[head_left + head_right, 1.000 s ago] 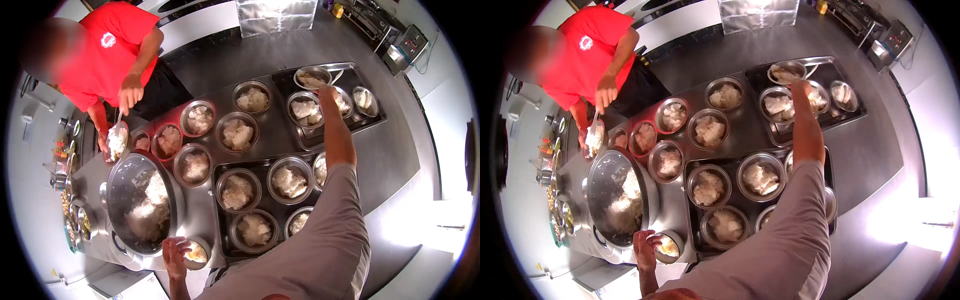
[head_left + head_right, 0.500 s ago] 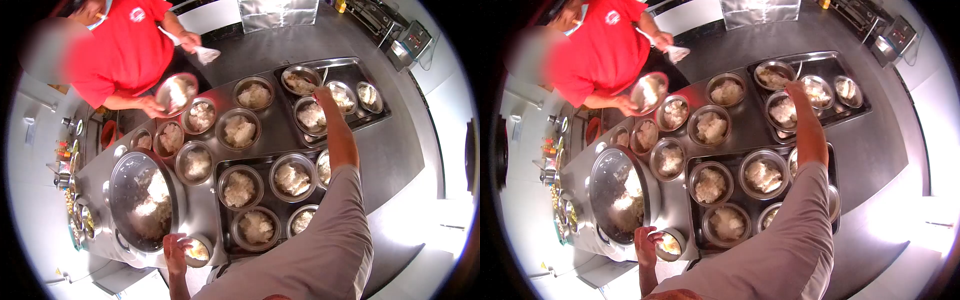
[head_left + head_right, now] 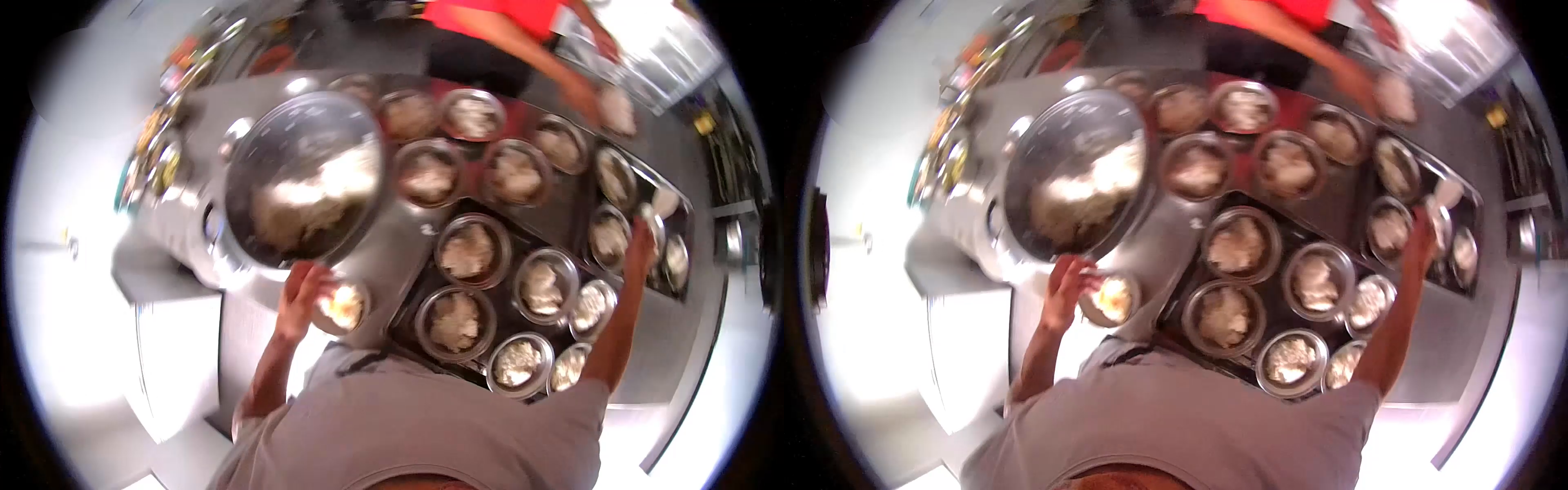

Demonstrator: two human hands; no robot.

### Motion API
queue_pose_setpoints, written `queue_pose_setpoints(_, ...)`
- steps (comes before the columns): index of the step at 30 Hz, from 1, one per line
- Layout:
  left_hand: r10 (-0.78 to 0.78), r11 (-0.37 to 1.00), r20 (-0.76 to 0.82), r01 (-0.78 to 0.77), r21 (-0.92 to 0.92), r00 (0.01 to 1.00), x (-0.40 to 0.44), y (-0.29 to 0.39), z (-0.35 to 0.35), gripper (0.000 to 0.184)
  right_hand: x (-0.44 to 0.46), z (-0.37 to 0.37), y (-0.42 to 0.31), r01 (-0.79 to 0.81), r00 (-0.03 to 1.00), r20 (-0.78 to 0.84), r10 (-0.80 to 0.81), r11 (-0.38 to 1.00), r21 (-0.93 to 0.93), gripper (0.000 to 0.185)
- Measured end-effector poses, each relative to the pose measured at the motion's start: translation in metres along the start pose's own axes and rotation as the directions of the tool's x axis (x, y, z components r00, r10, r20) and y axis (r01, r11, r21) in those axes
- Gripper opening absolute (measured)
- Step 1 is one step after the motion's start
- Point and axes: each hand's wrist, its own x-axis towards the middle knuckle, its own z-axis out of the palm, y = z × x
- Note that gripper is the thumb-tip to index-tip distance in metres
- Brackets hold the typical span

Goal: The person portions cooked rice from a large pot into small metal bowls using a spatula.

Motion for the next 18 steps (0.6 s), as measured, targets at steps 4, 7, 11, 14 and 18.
queue_pose_setpoints(4, 0.078, 0.989, 0.041, -0.082, 0.121, 0.996, -0.003, 0.005, -0.023, 0.038, -0.07, -0.017, -0.158, -0.552, 0.834, 0.191, 0.518, 0.77, 0.32, 0.034)
queue_pose_setpoints(7, 0.121, 0.984, 0.04, -0.125, 0.129, 0.992, -0.005, -0.001, -0.049, 0.046, -0.126, -0.015, -0.185, -0.334, 0.934, 0.214, 0.284, 0.91, 0.248, 0.034)
queue_pose_setpoints(11, 0.217, 0.967, -0.114, -0.197, 0.163, 0.97, -0.006, 0.005, -0.091, 0.049, -0.2, -0.003, -0.223, -0.308, 0.946, 0.187, 0.265, 0.916, 0.256, 0.037)
queue_pose_setpoints(14, 0.287, 0.95, -0.232, -0.245, 0.195, 0.929, 0.009, 0.009, -0.149, 0.042, -0.236, 0.003, -0.318, -0.627, 0.779, 0.32, 0.539, 0.657, 0.419, 0.038)
queue_pose_setpoints(18, 0.421, 0.89, -0.395, -0.289, 0.352, 0.816, 0.083, 0.022, -0.259, 0.029, -0.283, 0.018, -0.323, -0.591, 0.806, 0.313, 0.503, 0.72, 0.363, 0.036)
